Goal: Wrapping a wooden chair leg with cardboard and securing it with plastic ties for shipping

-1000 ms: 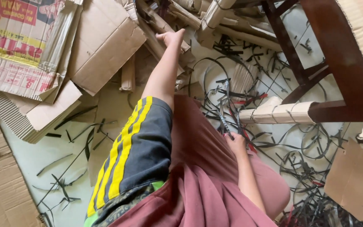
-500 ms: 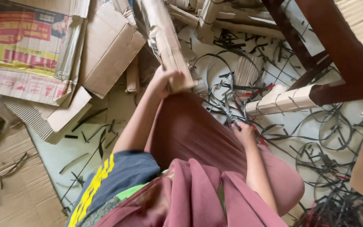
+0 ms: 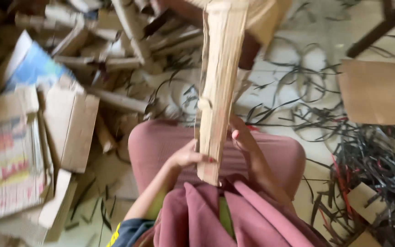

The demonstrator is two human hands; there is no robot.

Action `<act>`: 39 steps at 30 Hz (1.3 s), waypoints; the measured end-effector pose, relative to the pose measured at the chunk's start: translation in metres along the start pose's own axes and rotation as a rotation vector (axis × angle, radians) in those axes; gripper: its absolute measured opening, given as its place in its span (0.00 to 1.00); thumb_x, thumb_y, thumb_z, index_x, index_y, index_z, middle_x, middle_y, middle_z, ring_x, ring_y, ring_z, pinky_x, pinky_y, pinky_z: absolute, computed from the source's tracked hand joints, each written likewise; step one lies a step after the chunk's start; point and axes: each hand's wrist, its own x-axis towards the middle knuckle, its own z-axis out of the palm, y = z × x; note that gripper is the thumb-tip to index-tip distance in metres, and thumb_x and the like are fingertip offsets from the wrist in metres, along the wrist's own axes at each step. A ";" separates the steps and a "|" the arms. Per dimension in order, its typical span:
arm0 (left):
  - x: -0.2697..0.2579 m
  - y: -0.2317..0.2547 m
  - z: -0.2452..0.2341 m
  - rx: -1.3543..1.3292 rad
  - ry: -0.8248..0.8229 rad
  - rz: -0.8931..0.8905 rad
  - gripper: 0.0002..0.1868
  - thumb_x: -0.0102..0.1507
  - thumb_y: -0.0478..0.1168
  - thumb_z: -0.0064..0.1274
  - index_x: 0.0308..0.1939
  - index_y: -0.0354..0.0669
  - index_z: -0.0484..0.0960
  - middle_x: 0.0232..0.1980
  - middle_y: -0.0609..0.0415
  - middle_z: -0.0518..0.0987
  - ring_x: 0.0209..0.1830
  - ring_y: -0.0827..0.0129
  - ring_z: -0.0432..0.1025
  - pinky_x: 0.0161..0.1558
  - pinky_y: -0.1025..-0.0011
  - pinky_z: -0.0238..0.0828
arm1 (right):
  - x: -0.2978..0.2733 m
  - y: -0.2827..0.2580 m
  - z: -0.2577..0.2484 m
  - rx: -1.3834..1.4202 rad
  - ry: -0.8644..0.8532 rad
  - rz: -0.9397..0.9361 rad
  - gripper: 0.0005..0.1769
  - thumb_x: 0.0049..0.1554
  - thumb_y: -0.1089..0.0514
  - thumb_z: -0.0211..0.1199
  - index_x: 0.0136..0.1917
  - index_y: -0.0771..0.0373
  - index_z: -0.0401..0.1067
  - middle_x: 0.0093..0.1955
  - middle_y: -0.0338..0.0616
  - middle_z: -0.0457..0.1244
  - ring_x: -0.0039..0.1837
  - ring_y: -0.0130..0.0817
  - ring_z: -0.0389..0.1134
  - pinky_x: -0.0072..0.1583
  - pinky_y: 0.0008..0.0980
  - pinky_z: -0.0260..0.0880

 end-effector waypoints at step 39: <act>0.219 0.226 -0.034 -0.288 0.931 0.193 0.79 0.42 0.47 0.63 0.76 0.50 0.10 0.85 0.50 0.27 0.82 0.50 0.45 0.73 0.45 0.54 | 0.149 -0.155 -0.031 -0.452 0.563 -0.186 0.34 0.46 0.45 0.72 0.63 0.56 0.68 0.57 0.36 0.67 0.60 0.33 0.69 0.63 0.32 0.71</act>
